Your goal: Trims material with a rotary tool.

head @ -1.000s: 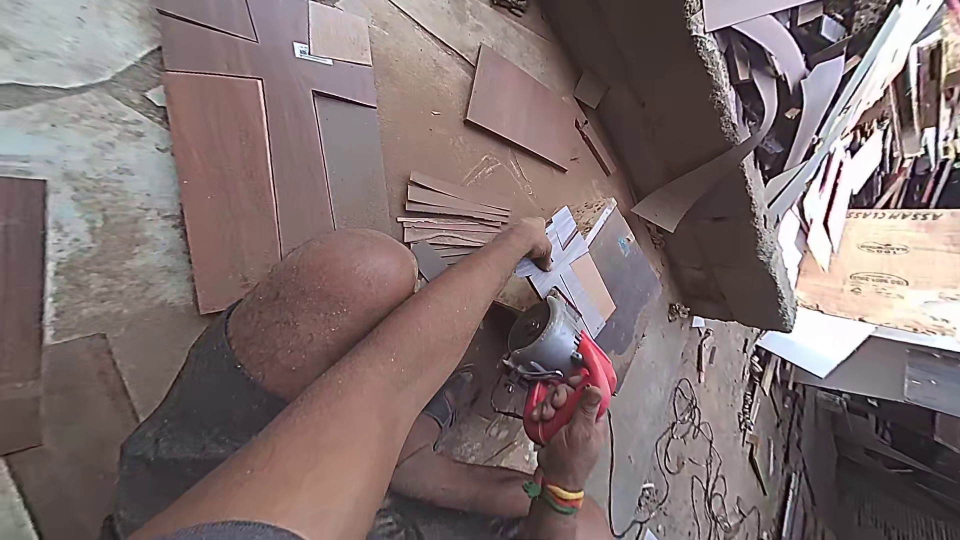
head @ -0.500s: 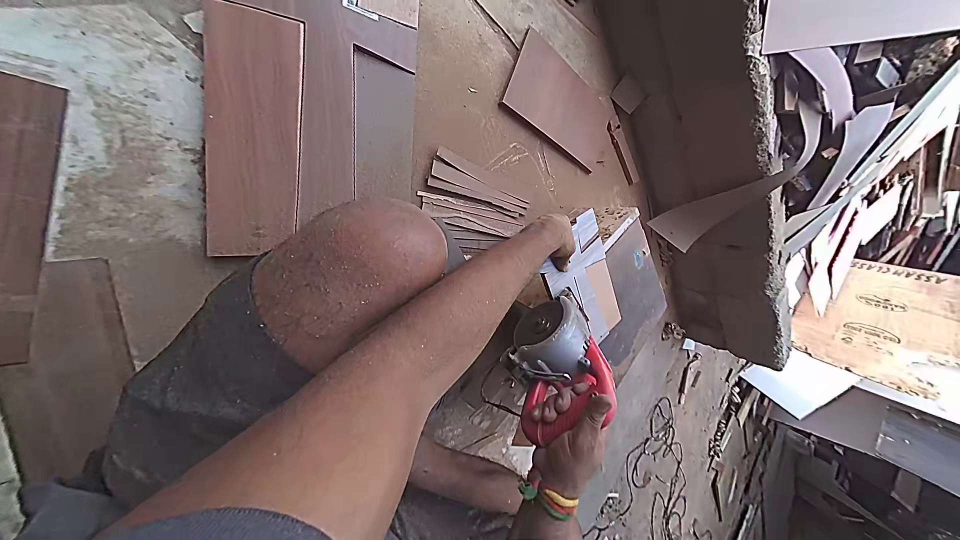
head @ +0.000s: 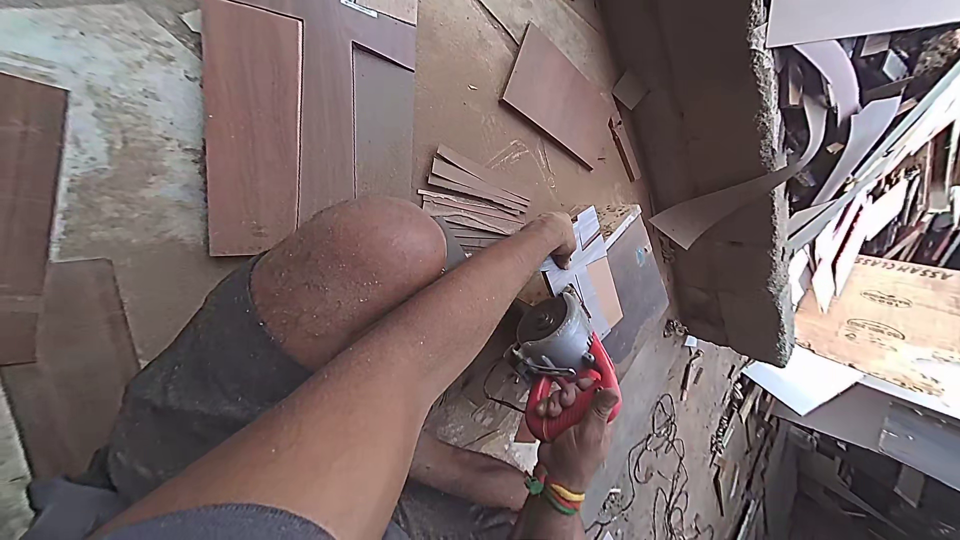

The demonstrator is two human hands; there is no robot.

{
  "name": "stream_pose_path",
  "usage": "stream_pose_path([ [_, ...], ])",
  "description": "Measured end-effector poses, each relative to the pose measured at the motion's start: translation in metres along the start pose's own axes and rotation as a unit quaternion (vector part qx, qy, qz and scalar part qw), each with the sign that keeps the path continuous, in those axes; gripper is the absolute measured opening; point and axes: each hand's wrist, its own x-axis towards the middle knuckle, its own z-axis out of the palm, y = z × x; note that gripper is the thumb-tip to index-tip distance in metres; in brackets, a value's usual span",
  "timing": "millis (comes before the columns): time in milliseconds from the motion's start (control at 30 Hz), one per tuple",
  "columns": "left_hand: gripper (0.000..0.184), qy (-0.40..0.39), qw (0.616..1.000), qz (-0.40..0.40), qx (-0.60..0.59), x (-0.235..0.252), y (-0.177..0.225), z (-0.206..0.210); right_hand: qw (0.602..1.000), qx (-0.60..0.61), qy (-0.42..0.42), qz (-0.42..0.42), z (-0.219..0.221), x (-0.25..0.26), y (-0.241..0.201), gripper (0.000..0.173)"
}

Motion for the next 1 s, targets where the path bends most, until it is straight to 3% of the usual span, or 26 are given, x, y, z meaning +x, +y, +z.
stream_pose_path([
  [100,0.069,0.002,1.0,0.002,0.0,-0.0011,0.0008,-0.0011,1.0,0.002,0.0,0.0,0.0011,0.0005,-0.0002,0.055],
  [267,0.065,0.003,1.0,0.003,0.002,-0.0021,0.0015,-0.0002,1.0,0.01,0.0,0.0,0.0005,0.0013,0.0003,0.055],
  [467,0.079,-0.012,1.0,0.0,0.008,0.0055,0.0008,-0.0038,1.0,-0.005,-0.007,-0.007,0.002,0.0012,-0.0024,0.056],
  [1000,0.077,-0.002,1.0,-0.003,0.015,-0.0029,0.0047,-0.0039,1.0,-0.001,0.006,0.0,0.005,0.0019,-0.0047,0.052],
])
